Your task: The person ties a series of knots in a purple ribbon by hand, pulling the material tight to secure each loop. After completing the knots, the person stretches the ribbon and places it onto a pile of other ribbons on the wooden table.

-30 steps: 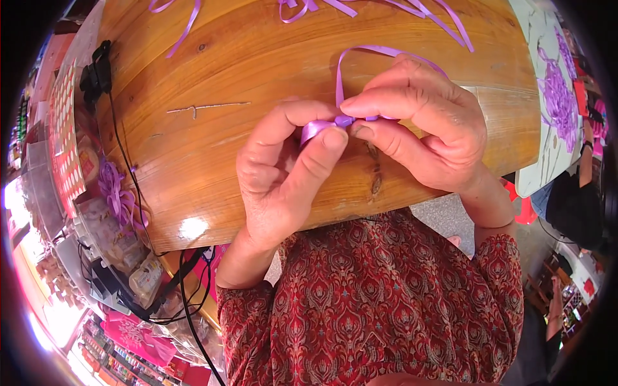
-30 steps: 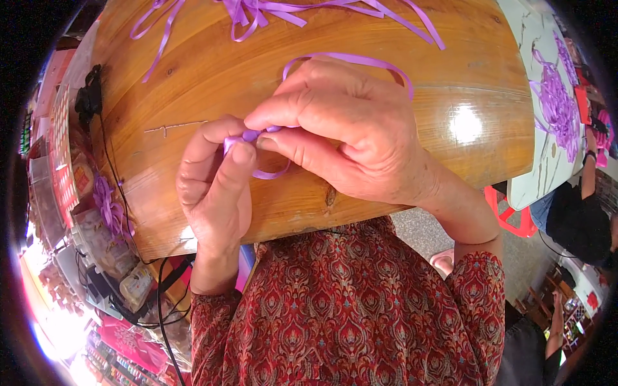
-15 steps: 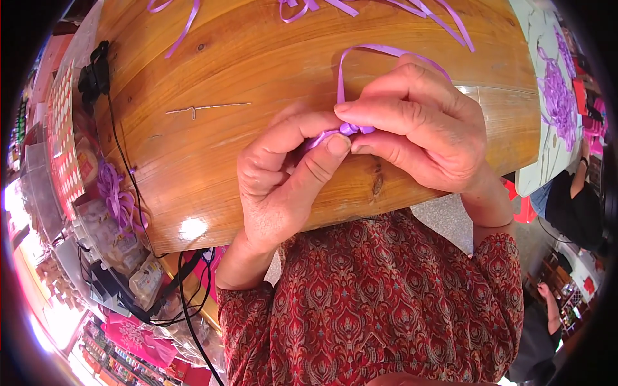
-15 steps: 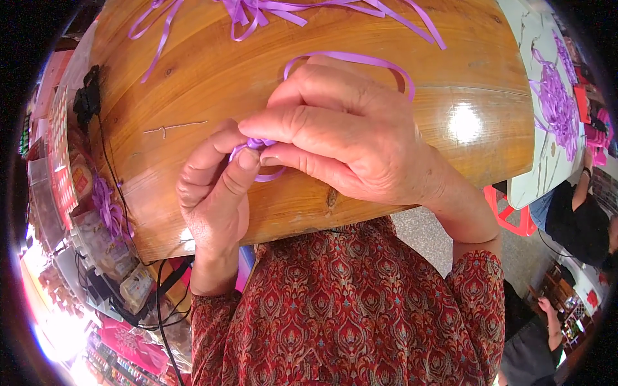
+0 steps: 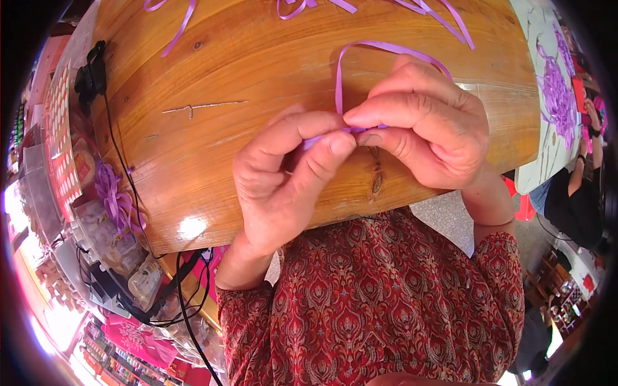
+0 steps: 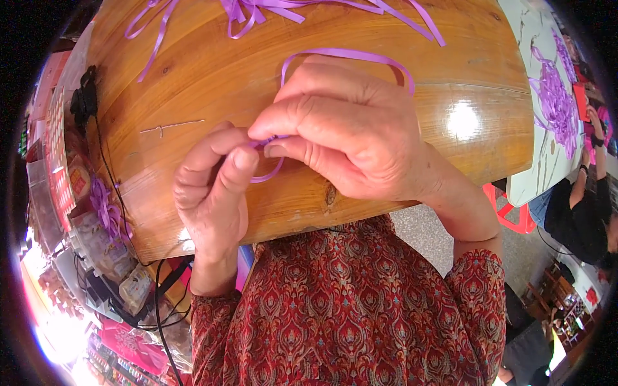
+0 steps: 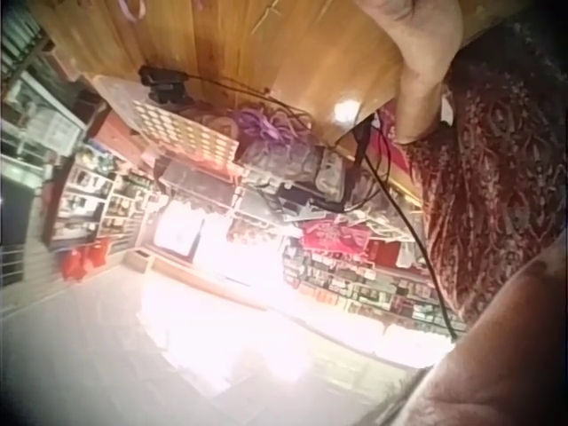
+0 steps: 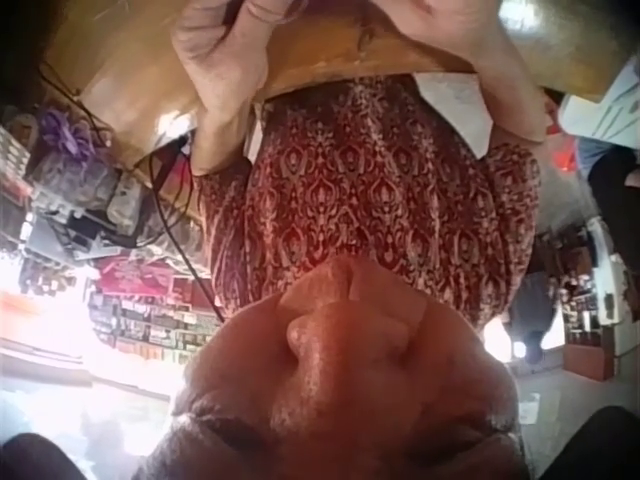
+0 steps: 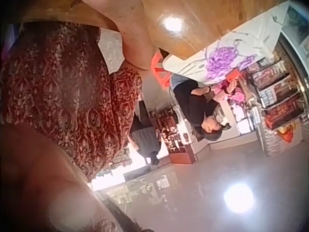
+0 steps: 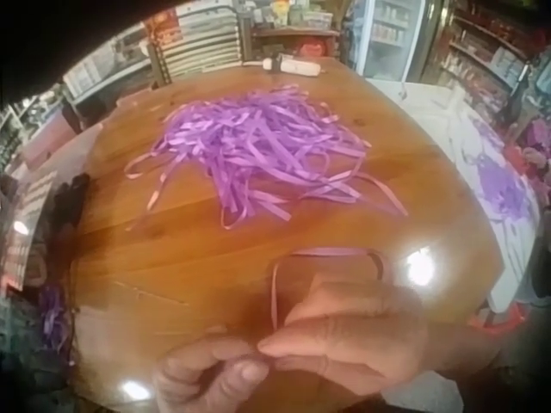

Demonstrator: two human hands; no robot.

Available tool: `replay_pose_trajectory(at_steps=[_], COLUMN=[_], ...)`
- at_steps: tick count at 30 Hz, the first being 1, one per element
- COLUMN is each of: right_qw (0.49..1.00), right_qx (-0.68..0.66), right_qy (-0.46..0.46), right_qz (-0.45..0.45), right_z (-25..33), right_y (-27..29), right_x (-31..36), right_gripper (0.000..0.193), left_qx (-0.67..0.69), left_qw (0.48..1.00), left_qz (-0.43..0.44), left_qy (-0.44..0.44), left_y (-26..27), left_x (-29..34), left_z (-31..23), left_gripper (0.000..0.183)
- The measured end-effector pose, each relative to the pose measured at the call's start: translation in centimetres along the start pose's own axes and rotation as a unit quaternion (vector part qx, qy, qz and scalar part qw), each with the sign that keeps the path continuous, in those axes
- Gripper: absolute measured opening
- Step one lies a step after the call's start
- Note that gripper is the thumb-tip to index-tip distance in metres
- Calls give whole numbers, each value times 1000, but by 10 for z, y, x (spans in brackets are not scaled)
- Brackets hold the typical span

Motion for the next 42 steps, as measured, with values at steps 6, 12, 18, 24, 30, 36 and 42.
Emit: replay_pose_trajectory(at_steps=[6,12,18,24,30,36,42], right_qw=[999,991,987,986,982,967,975], right_qx=[-31,-70,-84,-98,-159,-174,-148], right_qy=[-29,-102,-128,-134,-97,-176,-166], right_qz=[31,55,40,1,-27,-55,-16], right_z=[-10,-17,-17,-16,-20,-32,-24], right_y=[-8,-12,-8,3,8,3,1], right_x=[1,4,3,2,6,10,7], right_gripper=[32,40,39,36,31,27,21], left_qx=[36,58,58,55,79,87,90], left_qw=[998,993,992,993,992,991,991], left_qz=[-56,-72,-78,-79,-73,-74,-86], left_qy=[18,71,75,73,61,68,56], left_y=[7,11,14,12,11,10,12], left_x=[4,3,3,4,4,5,6], left_z=[9,13,12,12,12,14,13], left_gripper=[12,12,12,12,13,13,12])
Point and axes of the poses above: each hand's wrist, its own x-axis away from the middle knuckle, its own y-axis out of the back of the hand, z = x × y, the point moved 10 cm from there along -x, towards the middle knuckle, and after that the axes turned 9 degrees about -x, right-handed, at the moved point
